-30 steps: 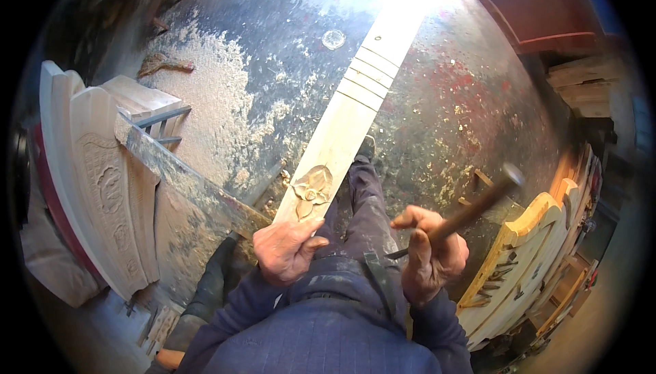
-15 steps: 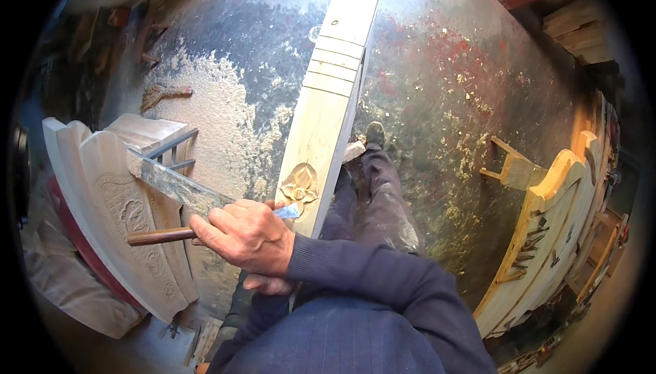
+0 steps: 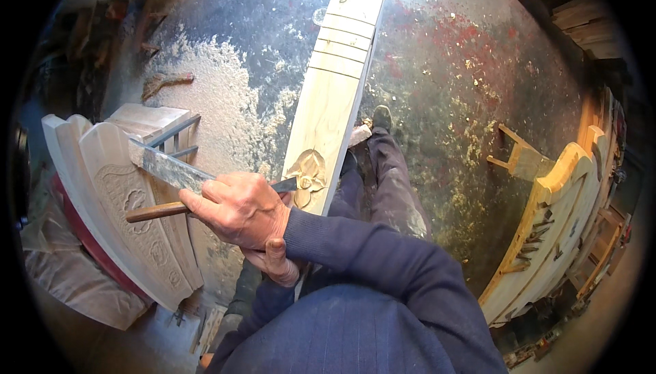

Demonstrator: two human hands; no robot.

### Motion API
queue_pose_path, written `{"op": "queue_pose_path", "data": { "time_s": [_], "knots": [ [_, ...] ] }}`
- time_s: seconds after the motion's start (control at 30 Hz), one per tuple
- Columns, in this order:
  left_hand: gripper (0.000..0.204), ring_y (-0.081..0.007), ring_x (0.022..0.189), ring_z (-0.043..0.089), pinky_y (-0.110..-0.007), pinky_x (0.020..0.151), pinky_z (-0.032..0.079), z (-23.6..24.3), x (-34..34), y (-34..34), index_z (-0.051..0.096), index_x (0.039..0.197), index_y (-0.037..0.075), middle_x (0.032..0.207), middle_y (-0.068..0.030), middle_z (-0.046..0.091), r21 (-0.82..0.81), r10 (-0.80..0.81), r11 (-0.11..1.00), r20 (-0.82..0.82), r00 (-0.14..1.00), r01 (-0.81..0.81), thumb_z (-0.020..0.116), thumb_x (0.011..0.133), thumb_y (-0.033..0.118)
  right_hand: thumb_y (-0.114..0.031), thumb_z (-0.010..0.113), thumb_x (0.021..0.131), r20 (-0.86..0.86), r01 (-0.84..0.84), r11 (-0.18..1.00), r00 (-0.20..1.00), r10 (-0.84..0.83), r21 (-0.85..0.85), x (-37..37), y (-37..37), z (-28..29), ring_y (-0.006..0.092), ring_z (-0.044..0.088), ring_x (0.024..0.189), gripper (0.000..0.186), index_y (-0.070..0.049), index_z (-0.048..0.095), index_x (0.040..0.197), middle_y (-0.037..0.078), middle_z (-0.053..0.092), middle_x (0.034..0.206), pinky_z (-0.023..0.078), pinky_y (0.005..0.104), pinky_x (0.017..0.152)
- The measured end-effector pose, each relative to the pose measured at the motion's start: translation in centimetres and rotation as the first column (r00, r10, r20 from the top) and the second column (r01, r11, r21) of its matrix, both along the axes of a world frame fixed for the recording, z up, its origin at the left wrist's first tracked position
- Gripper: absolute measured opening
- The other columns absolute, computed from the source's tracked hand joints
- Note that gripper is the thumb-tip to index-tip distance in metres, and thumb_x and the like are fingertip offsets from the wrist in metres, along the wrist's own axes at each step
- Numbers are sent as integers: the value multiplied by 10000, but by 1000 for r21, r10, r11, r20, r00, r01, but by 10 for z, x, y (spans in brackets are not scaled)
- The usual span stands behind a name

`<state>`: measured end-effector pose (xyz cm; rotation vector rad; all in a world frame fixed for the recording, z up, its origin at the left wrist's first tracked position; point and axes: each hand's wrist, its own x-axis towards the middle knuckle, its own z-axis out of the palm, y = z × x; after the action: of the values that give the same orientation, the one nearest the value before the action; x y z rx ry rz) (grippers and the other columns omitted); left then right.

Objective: The person carves a decorative design into a wooden plank using a chisel and a mallet. They tap the chisel to remove wood and use the tool by hand to refine the floral pattern.

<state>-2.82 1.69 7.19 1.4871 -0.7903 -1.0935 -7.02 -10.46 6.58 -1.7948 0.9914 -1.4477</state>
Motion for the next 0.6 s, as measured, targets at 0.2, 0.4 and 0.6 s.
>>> {"op": "queue_pose_path", "data": {
  "time_s": [0.2, 0.4, 0.6],
  "knots": [
    [1159, -319, 1419, 564, -457, 1217, 439, -5, -2, 2, 220, 1691, -94, 1554, -254, 506, -38, 31, 999, -62, 998, -33, 909, 898, 395, -195, 868, 848, 3, 21, 1000, 1000, -21, 4, 0, -1, -1, 192, 592, 560, 428, -67, 781, 1247, 15, 542, 709, 479, 361, 505],
    [1198, -295, 1411, 574, -433, 1208, 445, -9, -1, 2, 213, 1695, -92, 1541, -246, 532, -35, 23, 999, -13, 1000, -24, 917, 900, 464, -205, 877, 842, 5, 46, 999, 999, -46, 0, -1, -2, -2, 190, 600, 562, 436, -77, 788, 1250, 13, 562, 711, 479, 357, 500],
    [1211, -278, 1394, 590, -417, 1190, 460, -5, -2, -1, 260, 1673, -98, 1524, -236, 554, -7, 0, 1000, 18, 1000, 0, 919, 889, 548, -219, 881, 843, 12, 36, 999, 999, -36, 16, -3, -2, -1, 188, 605, 565, 446, -80, 788, 1256, 10, 579, 722, 482, 353, 501]
  ]
}}
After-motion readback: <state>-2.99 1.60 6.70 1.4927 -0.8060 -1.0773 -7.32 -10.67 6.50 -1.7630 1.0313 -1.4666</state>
